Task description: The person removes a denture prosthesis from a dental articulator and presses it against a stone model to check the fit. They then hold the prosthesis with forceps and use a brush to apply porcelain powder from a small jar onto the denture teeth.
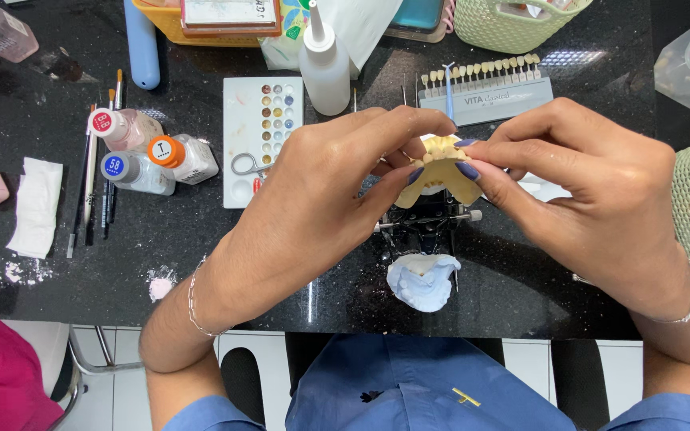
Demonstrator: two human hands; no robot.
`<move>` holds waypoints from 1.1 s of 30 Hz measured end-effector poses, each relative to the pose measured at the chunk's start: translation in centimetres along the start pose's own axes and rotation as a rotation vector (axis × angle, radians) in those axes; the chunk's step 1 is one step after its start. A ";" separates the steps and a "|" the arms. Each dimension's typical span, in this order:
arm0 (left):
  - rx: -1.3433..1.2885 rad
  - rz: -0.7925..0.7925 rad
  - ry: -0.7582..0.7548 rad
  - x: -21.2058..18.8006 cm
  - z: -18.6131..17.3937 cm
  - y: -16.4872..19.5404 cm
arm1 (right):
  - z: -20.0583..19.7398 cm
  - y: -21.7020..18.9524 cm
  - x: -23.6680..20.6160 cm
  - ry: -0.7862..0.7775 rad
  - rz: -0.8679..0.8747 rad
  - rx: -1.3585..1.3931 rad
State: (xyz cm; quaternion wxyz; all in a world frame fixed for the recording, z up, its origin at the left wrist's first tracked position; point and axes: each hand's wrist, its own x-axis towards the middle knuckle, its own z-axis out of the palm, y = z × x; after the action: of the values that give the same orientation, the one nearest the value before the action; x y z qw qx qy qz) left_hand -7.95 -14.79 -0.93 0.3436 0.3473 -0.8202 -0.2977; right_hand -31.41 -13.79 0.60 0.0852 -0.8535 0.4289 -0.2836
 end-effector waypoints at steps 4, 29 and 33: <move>-0.037 0.052 0.047 -0.1 0.3 -0.1 | 0.1 -0.1 -0.1 0.001 -0.008 -0.019; -0.022 0.037 0.019 -0.6 0.5 -1.3 | 1.3 -0.1 0.0 0.045 -0.047 -0.038; -0.101 0.100 0.032 -0.4 0.2 -1.5 | 1.6 -0.2 0.0 0.055 -0.045 -0.029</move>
State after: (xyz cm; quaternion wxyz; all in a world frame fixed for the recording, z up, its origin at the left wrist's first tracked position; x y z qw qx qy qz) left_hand -7.36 -15.36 -2.29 0.3881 0.2926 -0.8150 -0.3155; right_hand -30.34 -13.85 -0.65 0.0545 -0.8560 0.4158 -0.3022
